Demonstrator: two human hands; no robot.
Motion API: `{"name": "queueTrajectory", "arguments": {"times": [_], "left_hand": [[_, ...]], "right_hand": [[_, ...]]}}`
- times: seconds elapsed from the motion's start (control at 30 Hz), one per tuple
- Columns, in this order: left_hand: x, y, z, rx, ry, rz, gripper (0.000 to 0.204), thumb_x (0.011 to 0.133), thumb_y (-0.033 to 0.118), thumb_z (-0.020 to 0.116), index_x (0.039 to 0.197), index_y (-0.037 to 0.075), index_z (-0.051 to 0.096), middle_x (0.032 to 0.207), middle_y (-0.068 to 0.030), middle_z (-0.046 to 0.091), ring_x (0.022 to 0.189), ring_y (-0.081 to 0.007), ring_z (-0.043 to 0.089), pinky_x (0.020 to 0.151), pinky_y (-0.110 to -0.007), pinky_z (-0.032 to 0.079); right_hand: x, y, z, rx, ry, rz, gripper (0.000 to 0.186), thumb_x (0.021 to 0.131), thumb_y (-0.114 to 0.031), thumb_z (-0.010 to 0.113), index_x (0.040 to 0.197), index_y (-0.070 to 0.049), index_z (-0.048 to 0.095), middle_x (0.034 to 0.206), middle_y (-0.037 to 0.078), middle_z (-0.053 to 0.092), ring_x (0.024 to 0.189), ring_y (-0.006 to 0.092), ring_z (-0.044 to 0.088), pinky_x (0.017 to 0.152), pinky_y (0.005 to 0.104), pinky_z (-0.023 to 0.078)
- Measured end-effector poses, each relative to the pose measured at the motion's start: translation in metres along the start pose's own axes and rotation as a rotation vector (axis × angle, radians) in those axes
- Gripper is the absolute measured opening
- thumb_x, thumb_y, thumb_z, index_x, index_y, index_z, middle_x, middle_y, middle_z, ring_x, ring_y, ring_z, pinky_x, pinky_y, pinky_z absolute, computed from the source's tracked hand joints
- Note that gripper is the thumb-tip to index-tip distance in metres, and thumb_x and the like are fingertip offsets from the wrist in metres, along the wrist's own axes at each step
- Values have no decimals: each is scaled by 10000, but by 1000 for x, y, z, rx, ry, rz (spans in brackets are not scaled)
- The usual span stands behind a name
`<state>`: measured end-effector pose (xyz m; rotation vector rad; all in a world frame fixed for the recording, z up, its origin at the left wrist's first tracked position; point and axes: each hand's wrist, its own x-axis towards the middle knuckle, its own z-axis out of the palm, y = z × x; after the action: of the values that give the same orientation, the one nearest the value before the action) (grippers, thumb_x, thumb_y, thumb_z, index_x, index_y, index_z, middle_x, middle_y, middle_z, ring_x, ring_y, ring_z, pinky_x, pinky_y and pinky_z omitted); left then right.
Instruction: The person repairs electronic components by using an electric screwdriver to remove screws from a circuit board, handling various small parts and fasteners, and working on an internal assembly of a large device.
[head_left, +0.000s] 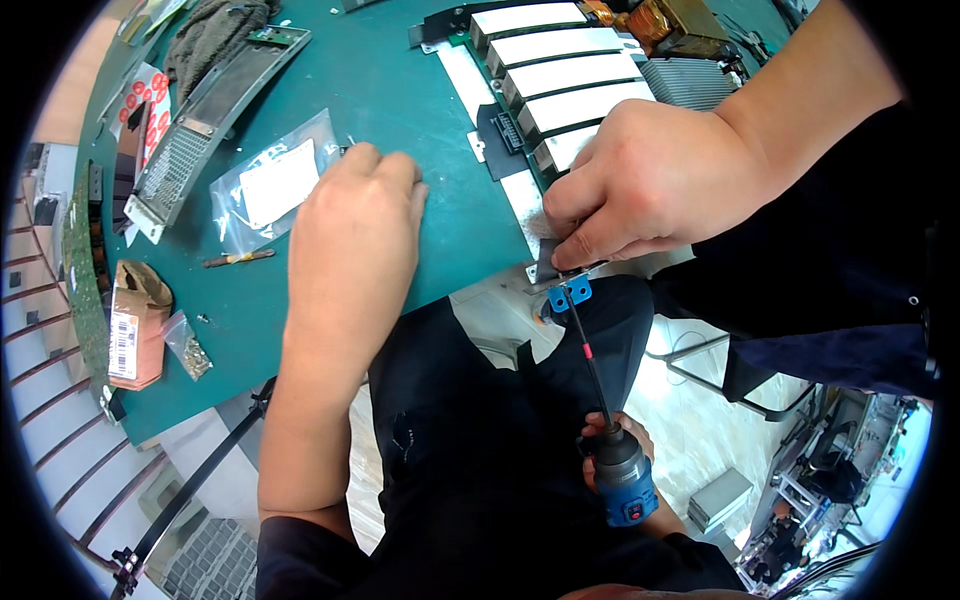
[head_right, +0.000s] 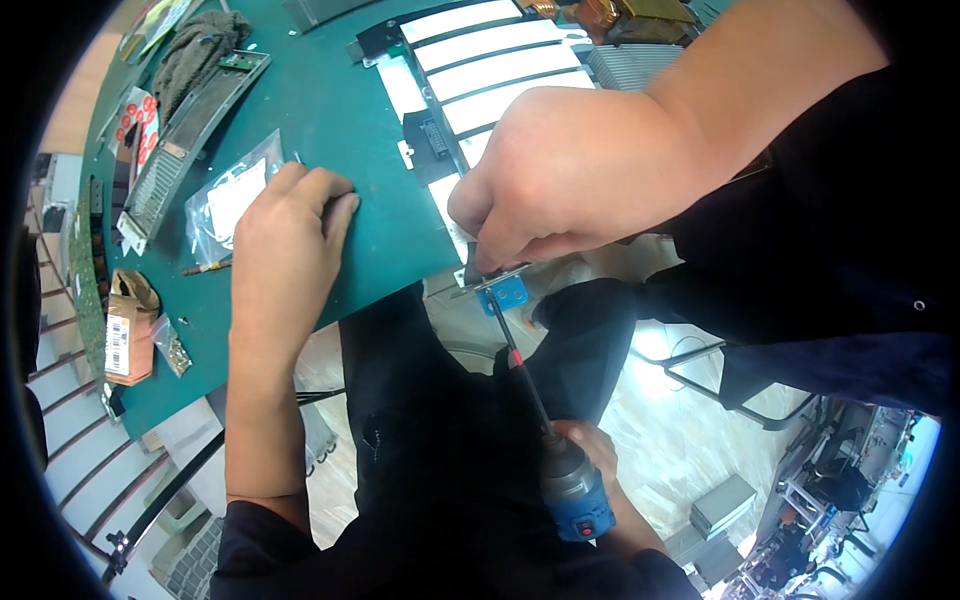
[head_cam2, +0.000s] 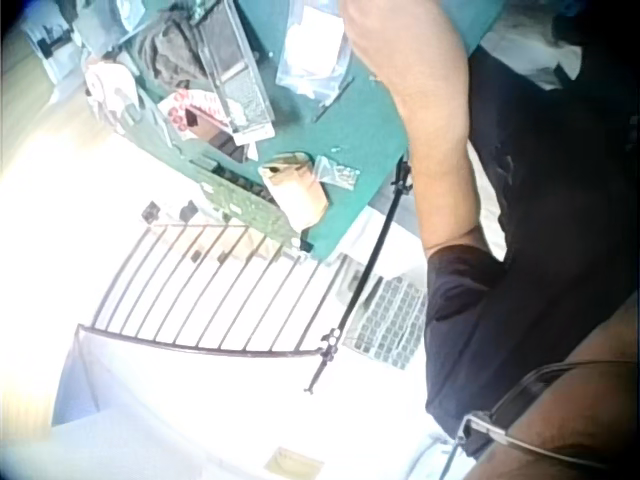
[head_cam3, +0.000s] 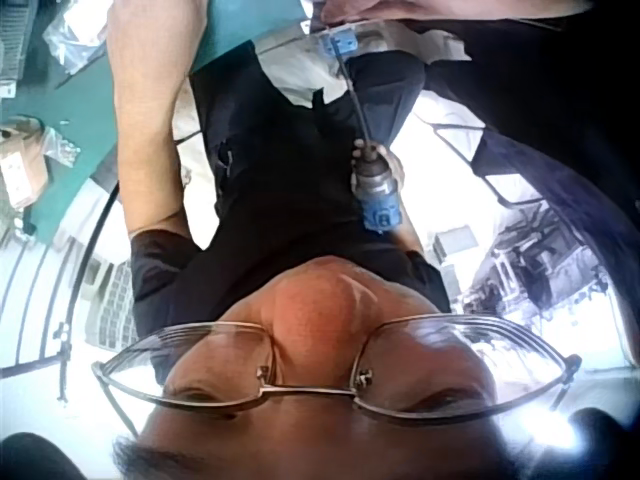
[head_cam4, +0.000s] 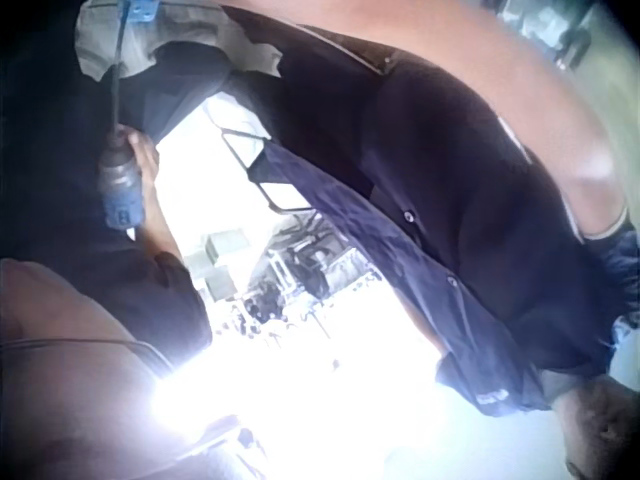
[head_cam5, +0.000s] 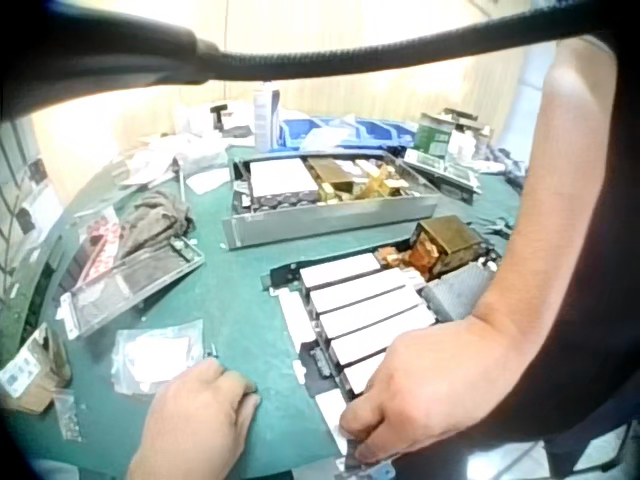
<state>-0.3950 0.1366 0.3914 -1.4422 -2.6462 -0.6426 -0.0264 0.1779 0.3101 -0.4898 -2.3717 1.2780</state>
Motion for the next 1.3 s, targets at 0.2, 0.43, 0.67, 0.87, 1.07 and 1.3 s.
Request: {"name": "queueTrajectory", "arguments": {"times": [0.2, 0.43, 0.67, 0.87, 1.07, 1.3], "left_hand": [[1, -1, -4, -26, -29, 21, 89, 799, 40, 680, 862, -2, 634, 809, -150, 596, 758, -342, 603, 698, -414, 479], [5, -9, 2, -8, 9, 78, 79, 789, 27, 670, 833, 3, 608, 775, -149, 576, 719, -347, 593, 645, -402, 475], [-7, 26, 10, -594, -127, 7, 70, 811, 23, 676, 863, -1, 636, 756, -115, 602, 630, -228, 595, 578, -310, 458], [-7, 40, 23, -846, -369, -63, 69, 827, 30, 679, 869, -23, 665, 742, -119, 624, 619, -196, 589, 589, -295, 461], [-1, 39, 18, -860, -497, -58, 97, 837, 41, 677, 898, -35, 676, 757, -130, 641, 631, -196, 597, 599, -296, 464], [-4, 43, 14, -827, -500, -71, 98, 851, 20, 655, 934, -25, 679, 792, -124, 653, 669, -193, 614, 618, -288, 474]], "right_hand": [[3, 4, 0, 13, -6, -7, 474, 922, -296, 602, 1279, -1, 501, 990, 181, 672, 754, 259, 669, 640, 350, 561], [8, 0, 1, 54, -24, 13, 464, 930, -312, 585, 1251, 18, 525, 968, 181, 674, 723, 261, 664, 618, 348, 555], [-4, 4, 1, 230, 4, 307, 463, 938, -327, 568, 1223, 37, 549, 947, 181, 677, 693, 263, 658, 596, 347, 550], [-40, 17, 1, 455, 89, 684, 469, 945, -340, 554, 1199, 54, 569, 929, 180, 679, 666, 265, 654, 577, 345, 545], [-76, 32, 3, 698, 151, 984, 481, 952, -353, 539, 1175, 70, 590, 910, 180, 681, 640, 267, 649, 558, 344, 540], [20, 4, 1, 22, 116, -180, 639, 824, 11, 662, 1393, -46, 378, 952, 244, 653, 679, 324, 649, 574, 377, 528]]}}
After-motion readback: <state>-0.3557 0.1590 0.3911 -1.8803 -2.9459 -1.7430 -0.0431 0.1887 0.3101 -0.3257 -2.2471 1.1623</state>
